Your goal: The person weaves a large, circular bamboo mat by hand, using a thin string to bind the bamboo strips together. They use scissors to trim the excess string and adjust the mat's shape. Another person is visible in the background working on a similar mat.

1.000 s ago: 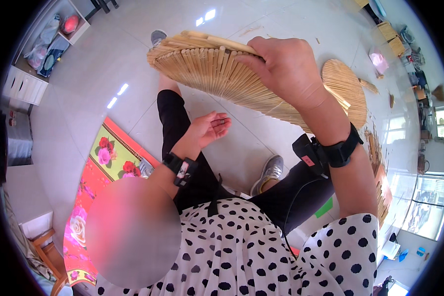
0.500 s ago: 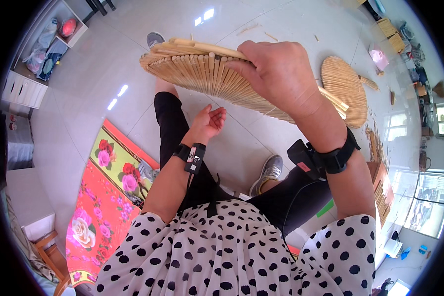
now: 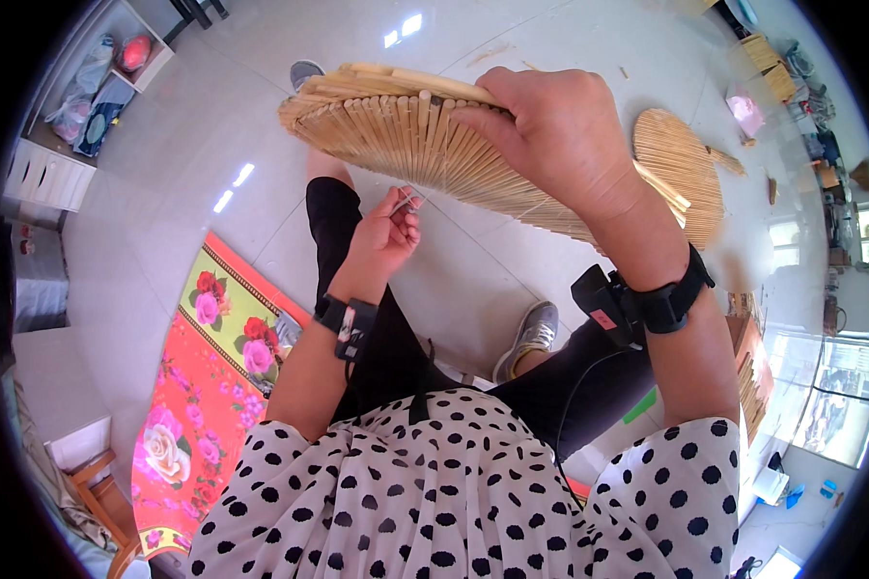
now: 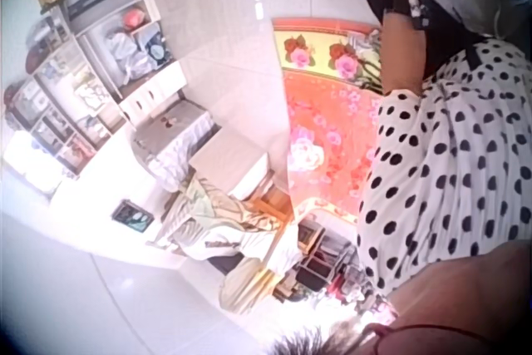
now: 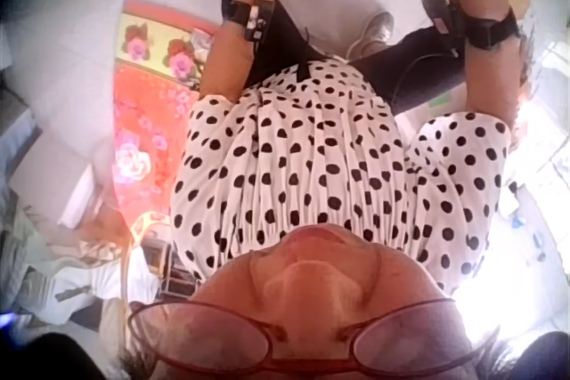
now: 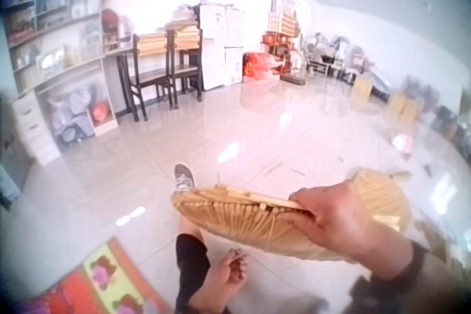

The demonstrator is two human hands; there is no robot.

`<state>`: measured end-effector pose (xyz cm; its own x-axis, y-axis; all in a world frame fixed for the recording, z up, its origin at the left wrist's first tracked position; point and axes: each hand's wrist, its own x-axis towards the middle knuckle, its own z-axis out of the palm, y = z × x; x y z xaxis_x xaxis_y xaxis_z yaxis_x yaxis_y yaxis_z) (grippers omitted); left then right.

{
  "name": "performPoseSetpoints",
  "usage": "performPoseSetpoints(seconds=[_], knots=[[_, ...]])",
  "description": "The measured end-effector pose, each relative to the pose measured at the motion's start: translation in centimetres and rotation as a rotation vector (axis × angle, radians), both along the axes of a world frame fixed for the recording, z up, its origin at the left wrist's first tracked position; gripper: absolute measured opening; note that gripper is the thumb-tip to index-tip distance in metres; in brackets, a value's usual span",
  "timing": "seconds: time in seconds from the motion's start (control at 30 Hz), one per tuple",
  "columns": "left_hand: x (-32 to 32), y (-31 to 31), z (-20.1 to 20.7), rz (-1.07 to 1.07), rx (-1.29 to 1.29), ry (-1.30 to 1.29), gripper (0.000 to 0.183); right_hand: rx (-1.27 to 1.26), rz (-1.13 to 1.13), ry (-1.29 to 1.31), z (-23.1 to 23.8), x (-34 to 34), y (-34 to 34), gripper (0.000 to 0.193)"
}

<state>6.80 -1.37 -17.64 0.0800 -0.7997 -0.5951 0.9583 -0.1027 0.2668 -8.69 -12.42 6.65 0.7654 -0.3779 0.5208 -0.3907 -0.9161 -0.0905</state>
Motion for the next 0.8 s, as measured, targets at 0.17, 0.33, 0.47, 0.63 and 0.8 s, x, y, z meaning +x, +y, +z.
performPoseSetpoints(seconds=[0.17, 0.33, 0.47, 0.63, 0.8], knots=[[1.5, 3.1, 5.8, -0.008, -0.198, -0.136, 0.024, 0.006, 0.002, 0.007, 0.2, -0.1, -0.2, 0.03], [2.1, 5.5, 9.9, -0.044, -0.365, -0.349, 0.023, 0.024, -0.01, 0.018, 0.7, 0.1, -0.1, 0.031], [1.5, 7.1, 13.5, -0.099, -0.328, -0.696, 0.024, 0.035, -0.028, 0.034, 0.3, 0.5, 0.3, 0.031], [0.8, 7.6, 16.8, -0.172, -0.397, -1.057, 0.024, 0.057, -0.054, 0.004, 0.4, -0.5, 0.0, 0.029], [1.6, 8.1, 18.6, -0.035, -0.322, -1.29, 0.012, 0.193, -0.208, 0.297, 0.8, 1.2, -1.2, 0.022]])
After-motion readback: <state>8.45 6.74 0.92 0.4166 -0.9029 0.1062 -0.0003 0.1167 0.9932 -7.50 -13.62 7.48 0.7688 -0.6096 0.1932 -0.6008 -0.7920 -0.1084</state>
